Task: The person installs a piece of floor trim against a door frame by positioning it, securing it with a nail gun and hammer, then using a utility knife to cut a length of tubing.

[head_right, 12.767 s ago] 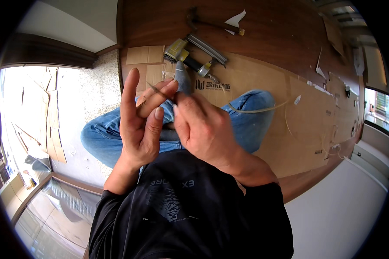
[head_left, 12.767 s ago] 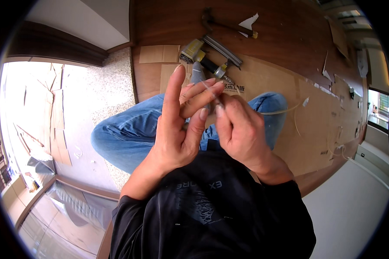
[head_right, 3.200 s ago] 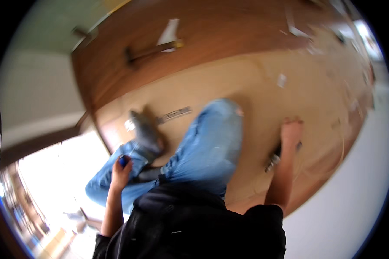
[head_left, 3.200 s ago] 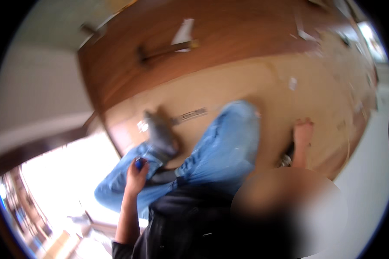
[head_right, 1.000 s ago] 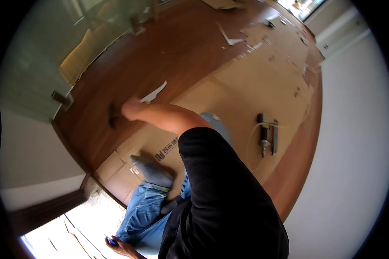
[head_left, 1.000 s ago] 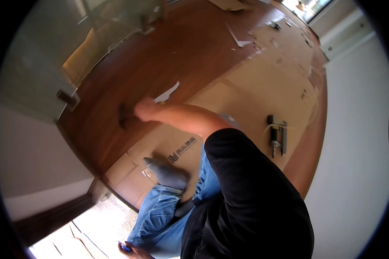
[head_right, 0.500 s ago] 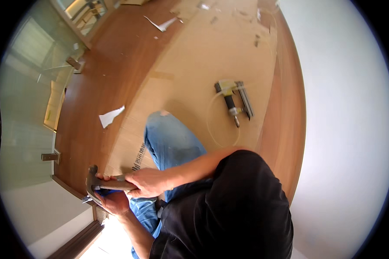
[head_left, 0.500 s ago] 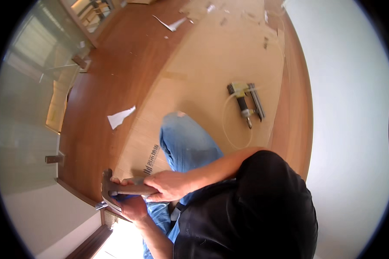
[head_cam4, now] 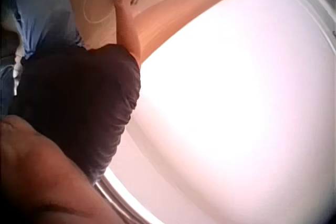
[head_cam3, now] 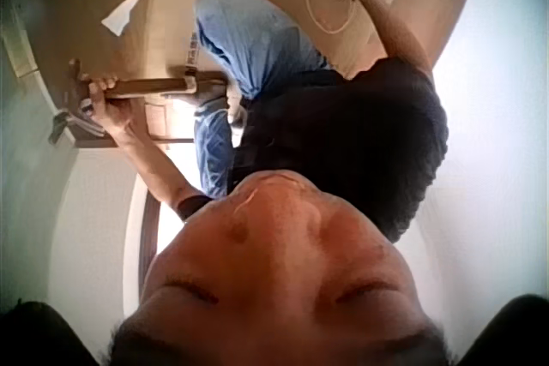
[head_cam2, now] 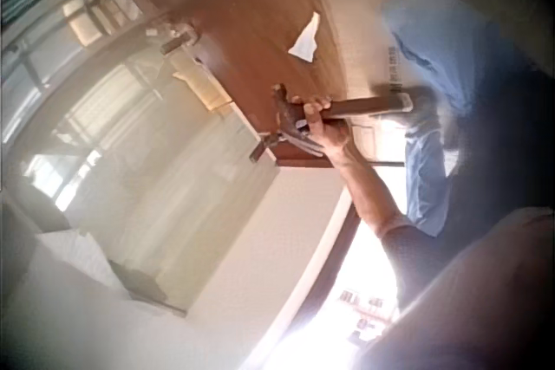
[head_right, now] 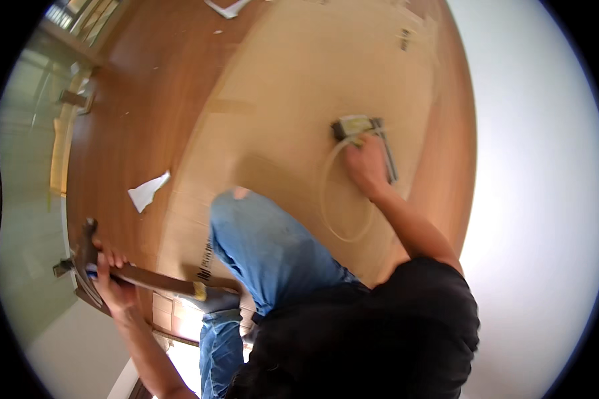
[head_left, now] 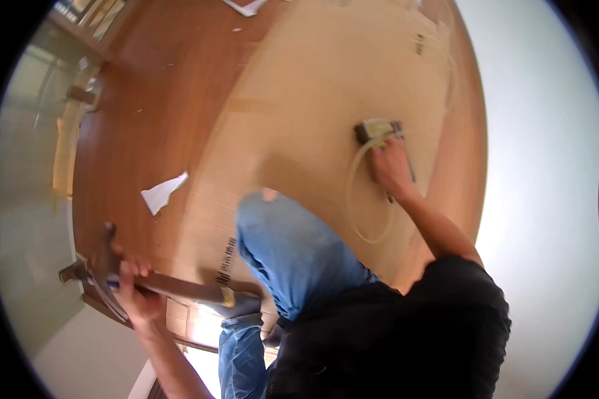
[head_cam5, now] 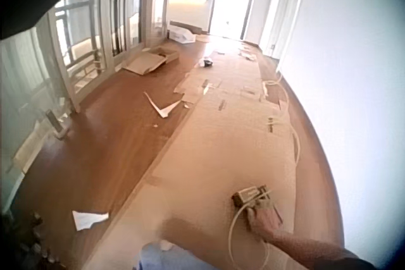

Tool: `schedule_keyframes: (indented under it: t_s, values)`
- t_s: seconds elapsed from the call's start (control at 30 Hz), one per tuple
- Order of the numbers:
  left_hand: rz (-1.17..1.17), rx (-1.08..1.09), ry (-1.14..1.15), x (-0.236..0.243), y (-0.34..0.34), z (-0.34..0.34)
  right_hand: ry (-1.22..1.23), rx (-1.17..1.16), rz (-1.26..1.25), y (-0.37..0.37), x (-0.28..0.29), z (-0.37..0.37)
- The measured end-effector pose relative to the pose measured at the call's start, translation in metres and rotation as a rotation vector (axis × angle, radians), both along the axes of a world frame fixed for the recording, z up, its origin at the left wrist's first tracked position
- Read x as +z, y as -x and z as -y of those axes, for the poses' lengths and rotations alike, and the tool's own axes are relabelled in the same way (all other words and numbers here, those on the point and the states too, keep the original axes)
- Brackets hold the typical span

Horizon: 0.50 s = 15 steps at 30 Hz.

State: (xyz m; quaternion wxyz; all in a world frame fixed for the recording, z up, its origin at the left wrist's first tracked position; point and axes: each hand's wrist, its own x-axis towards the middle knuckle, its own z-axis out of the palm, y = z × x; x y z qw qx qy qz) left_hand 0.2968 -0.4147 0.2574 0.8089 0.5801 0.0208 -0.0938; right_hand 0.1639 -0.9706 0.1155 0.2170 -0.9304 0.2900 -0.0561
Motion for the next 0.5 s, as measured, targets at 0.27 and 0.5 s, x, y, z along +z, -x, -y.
schedule_keyframes:
  t_s: [0.27,0.5]
  values:
    - [-0.115,0.065,-0.667,0.032,-0.210,-0.061,0.285,-0.017,-0.330,0.062,-0.097,0.020]
    - [0.377,-0.349,-1.716,0.096,-0.271,-0.007,0.252,-0.125,-0.359,0.073,-0.100,0.033]
